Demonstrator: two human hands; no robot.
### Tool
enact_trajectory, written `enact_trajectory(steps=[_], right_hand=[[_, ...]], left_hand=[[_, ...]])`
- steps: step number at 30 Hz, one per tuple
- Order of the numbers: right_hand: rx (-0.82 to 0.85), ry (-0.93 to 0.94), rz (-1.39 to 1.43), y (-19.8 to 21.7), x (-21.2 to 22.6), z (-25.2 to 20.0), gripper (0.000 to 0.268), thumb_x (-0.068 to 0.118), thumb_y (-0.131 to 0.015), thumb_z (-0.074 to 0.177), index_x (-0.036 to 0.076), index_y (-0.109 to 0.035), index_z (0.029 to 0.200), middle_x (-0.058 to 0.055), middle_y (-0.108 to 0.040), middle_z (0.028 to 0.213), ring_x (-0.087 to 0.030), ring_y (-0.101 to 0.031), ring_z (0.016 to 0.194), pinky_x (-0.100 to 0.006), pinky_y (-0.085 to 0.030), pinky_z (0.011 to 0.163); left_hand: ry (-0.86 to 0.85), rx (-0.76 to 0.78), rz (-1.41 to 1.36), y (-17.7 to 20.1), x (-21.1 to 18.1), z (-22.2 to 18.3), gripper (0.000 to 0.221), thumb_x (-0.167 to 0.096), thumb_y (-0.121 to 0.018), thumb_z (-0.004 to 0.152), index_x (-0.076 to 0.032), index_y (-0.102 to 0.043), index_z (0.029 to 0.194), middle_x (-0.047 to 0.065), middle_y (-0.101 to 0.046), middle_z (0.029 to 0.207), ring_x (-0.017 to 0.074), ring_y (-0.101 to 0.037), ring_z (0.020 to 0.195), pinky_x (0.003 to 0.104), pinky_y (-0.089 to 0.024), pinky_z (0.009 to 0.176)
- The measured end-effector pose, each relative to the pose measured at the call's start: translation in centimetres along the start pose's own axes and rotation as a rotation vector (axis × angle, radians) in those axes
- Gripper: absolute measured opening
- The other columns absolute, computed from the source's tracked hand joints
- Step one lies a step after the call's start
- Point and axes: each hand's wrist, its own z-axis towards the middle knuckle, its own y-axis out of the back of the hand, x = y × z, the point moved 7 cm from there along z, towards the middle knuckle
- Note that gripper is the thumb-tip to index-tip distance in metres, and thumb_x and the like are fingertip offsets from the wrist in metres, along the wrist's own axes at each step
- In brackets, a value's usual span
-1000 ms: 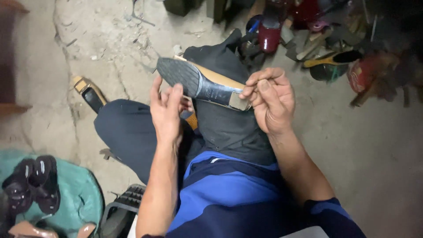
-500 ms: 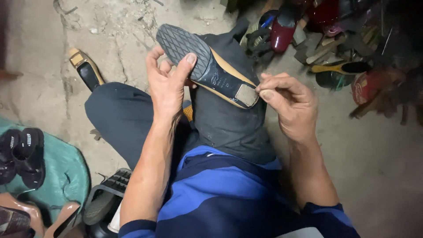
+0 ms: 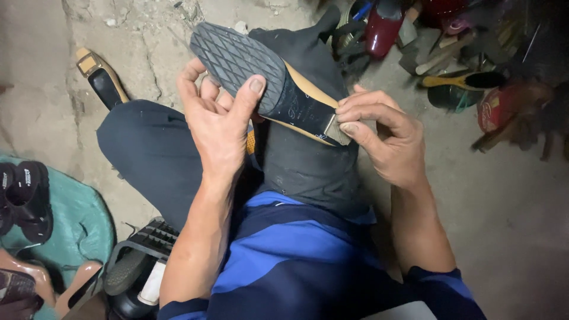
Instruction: Trimming and filing the heel tip of a shoe using pliers and a rasp to prepare it for repair.
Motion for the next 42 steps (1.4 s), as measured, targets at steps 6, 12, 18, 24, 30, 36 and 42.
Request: enact_trajectory(steps=[6, 12, 18, 24, 30, 36, 42], right_hand=[[0.063, 0.073, -0.108, 0.3, 1.2, 0.1, 0.013, -0.004, -0.072, 0.090, 0.001, -0.069, 0.102, -0.012, -0.068, 0.108, -0.026, -0.066, 0.112, -0.050, -0.044, 0.126], [0.153, 0.190, -0.374, 0.6, 2.7, -0.1, 0.020, -0.009, -0.078, 0.081, 0.001, -0.075, 0.099, -0.012, -0.068, 0.111, -0.028, -0.065, 0.110, -0.048, -0.053, 0.116], [0.168, 0.225, -0.462, 0.4, 2.8, -0.2, 0.024, -0.009, -0.079, 0.078, 0.002, -0.077, 0.100, -0.013, -0.069, 0.112, -0.028, -0.065, 0.107, -0.048, -0.054, 0.115], [0.067, 0.157, -0.265, 0.5, 1.4, -0.7, 0.017, -0.005, -0.069, 0.088, 0.003, -0.067, 0.103, -0.013, -0.068, 0.111, -0.026, -0.064, 0.111, -0.049, -0.051, 0.121], [-0.062, 0.059, -0.107, 0.4, 0.9, -1.4, 0.018, -0.013, -0.063, 0.094, -0.004, -0.062, 0.108, -0.016, -0.064, 0.116, -0.028, -0.064, 0.114, -0.041, -0.054, 0.113], [-0.054, 0.047, -0.186, 0.1, 1.2, -1.0, 0.015, -0.013, -0.066, 0.093, -0.006, -0.065, 0.107, -0.018, -0.065, 0.117, -0.028, -0.066, 0.111, -0.037, -0.056, 0.102], [-0.022, 0.061, -0.223, 0.1, 0.7, -0.7, 0.015, -0.010, -0.067, 0.095, -0.004, -0.065, 0.109, -0.017, -0.065, 0.117, -0.026, -0.067, 0.107, -0.036, -0.059, 0.099]], left_hand=[[-0.063, 0.010, 0.054, -1.4, -1.9, -1.8, 0.065, 0.011, -0.071, 0.094, -0.005, -0.028, 0.140, 0.019, -0.057, 0.129, 0.0203, -0.066, 0.104, 0.025, -0.058, 0.090], [-0.125, 0.059, 0.127, -2.3, -2.8, -2.4, 0.071, 0.014, -0.076, 0.093, -0.006, -0.028, 0.142, 0.017, -0.057, 0.132, 0.0215, -0.069, 0.107, 0.023, -0.060, 0.088], [-0.143, 0.066, 0.128, -2.3, -2.7, -2.4, 0.072, 0.015, -0.077, 0.094, -0.008, -0.028, 0.142, 0.017, -0.059, 0.132, 0.0216, -0.071, 0.108, 0.021, -0.059, 0.085], [-0.128, 0.036, 0.097, -1.7, -2.0, -2.0, 0.069, 0.014, -0.075, 0.094, -0.007, -0.029, 0.140, 0.016, -0.058, 0.129, 0.0168, -0.065, 0.102, 0.019, -0.055, 0.082], [-0.104, -0.008, 0.034, -0.6, -0.6, -1.4, 0.063, 0.012, -0.070, 0.096, -0.002, -0.028, 0.140, 0.022, -0.055, 0.130, 0.0227, -0.066, 0.107, 0.028, -0.059, 0.096], [-0.095, -0.023, 0.016, -0.1, 0.3, -1.0, 0.059, 0.011, -0.069, 0.096, -0.001, -0.029, 0.137, 0.023, -0.056, 0.129, 0.0257, -0.067, 0.110, 0.030, -0.060, 0.100], [-0.074, -0.029, -0.023, 0.3, 1.0, -0.7, 0.060, 0.007, -0.070, 0.097, -0.001, -0.029, 0.139, 0.022, -0.058, 0.127, 0.0245, -0.069, 0.109, 0.029, -0.060, 0.099]])
